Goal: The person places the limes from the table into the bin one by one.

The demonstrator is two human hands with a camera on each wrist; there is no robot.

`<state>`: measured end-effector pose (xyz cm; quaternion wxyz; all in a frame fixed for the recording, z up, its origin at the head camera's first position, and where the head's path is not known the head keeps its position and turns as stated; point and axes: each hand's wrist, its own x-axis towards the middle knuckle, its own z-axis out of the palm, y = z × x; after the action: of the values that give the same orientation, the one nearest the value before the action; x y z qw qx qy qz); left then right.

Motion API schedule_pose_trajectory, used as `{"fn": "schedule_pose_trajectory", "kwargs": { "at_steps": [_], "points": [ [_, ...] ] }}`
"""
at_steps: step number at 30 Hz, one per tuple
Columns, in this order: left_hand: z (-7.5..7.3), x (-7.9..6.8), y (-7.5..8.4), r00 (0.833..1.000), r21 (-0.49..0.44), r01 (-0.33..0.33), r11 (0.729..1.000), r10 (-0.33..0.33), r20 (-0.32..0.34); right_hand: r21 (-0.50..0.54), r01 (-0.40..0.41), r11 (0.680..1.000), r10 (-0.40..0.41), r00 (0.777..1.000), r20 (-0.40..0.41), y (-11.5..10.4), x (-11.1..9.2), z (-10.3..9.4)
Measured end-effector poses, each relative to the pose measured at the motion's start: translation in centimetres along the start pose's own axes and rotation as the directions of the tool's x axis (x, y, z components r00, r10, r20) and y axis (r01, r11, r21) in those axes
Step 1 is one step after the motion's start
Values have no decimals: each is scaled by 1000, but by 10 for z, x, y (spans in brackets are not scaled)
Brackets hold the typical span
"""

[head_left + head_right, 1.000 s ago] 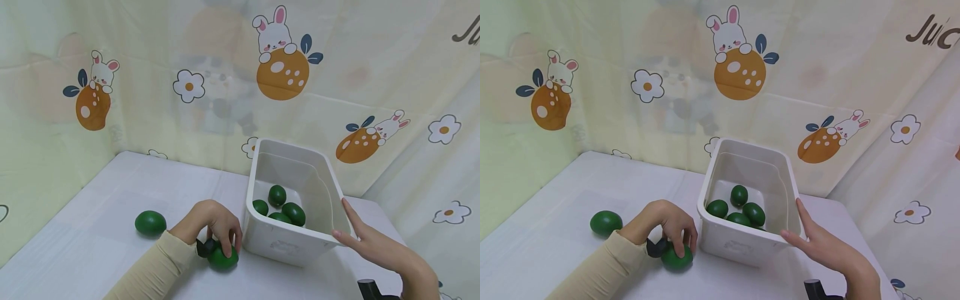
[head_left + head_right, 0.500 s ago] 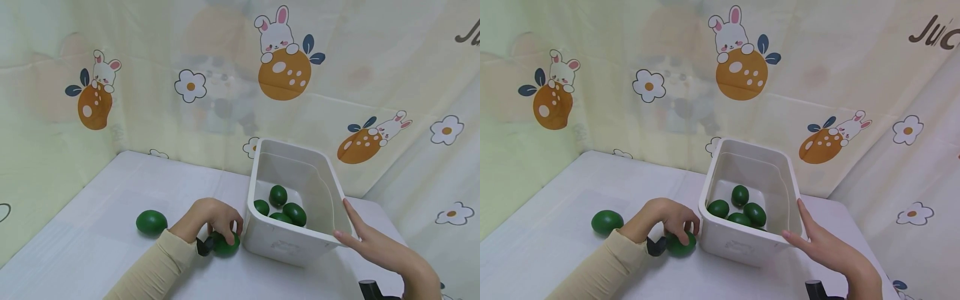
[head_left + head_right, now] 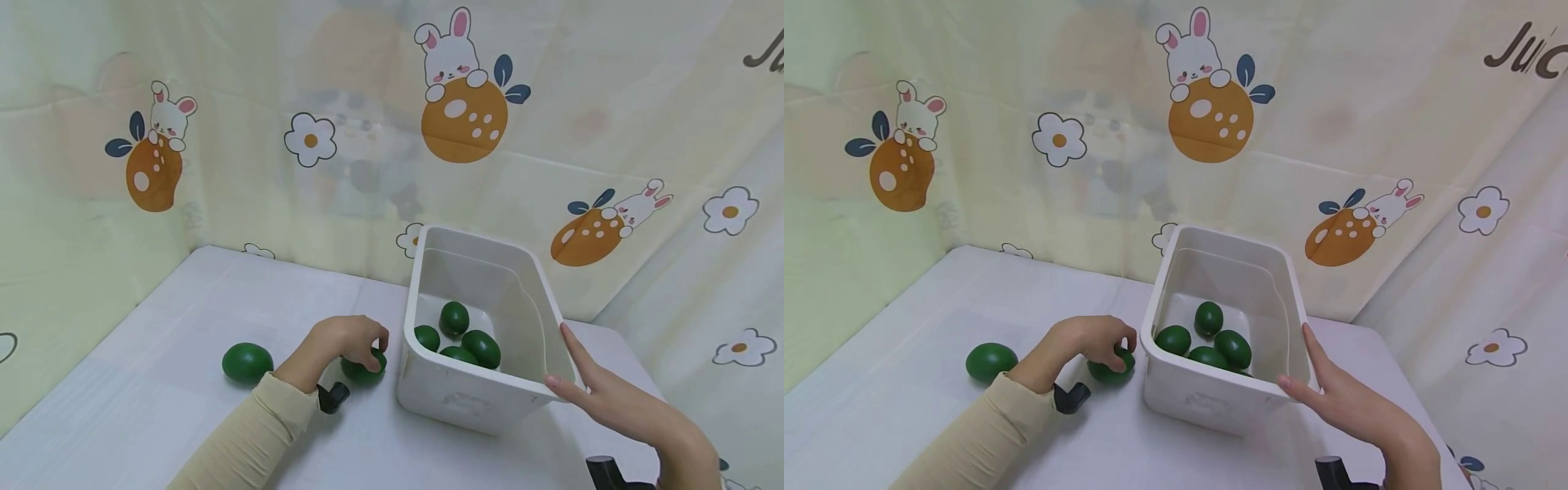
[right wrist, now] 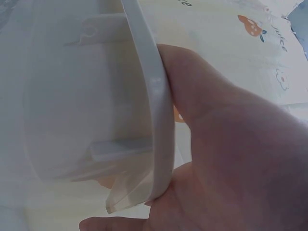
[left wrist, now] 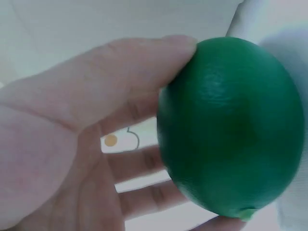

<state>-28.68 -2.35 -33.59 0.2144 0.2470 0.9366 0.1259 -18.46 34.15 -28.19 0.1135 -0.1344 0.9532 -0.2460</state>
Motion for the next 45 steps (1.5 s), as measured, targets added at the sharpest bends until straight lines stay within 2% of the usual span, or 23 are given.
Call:
{"fn": "schedule_pose_trajectory", "kwargs": {
  "at_steps": [6, 9, 13, 15, 18, 21, 23, 25, 31, 36, 41, 45],
  "points": [
    [1, 0, 1, 993, -82, 94, 992, -88, 73, 25, -1, 1000, 1, 1000, 14, 0, 0, -1],
    [3, 1, 1, 991, -111, 110, 988, -100, 94, 42, -9, 999, 8, 1000, 25, -1, 0, -1],
    [5, 2, 2, 991, -102, 111, 989, -102, 91, 61, -15, 998, 13, 999, 33, -1, 0, -1],
    [6, 3, 2, 992, -69, 109, 992, -104, 69, 63, -15, 998, 13, 999, 34, -1, 1, -1],
    [7, 4, 1, 995, -1, 101, 995, -101, 3, 64, -8, 998, 6, 999, 33, 0, 1, -1],
    [9, 6, 1, 991, 44, 113, 993, -109, -81, 62, 2, 998, -3, 1000, 29, 0, 2, -1],
    [9, 7, 0, 986, 38, 128, 991, -123, -116, 52, 8, 999, -9, 1000, 22, 0, 2, -1],
    [10, 7, 0, 984, 33, 135, 990, -130, -124, 44, 10, 999, -11, 1000, 16, 0, 1, -1],
    [11, 8, 0, 990, 64, 113, 992, -107, -89, 18, 7, 1000, -7, 1000, 2, 1, 0, 0],
    [10, 8, -1, 992, 76, 102, 992, -95, -87, 33, 8, 999, -8, 1000, 9, 1, 0, 0],
    [6, 5, -4, 987, 51, 85, 995, -76, -145, 53, -2, 999, 1, 1000, 20, 1, 1, -1],
    [2, 4, -6, 975, 34, 72, 997, -63, -215, 56, 3, 998, -4, 1000, 18, 1, 1, -1]
  ]
}}
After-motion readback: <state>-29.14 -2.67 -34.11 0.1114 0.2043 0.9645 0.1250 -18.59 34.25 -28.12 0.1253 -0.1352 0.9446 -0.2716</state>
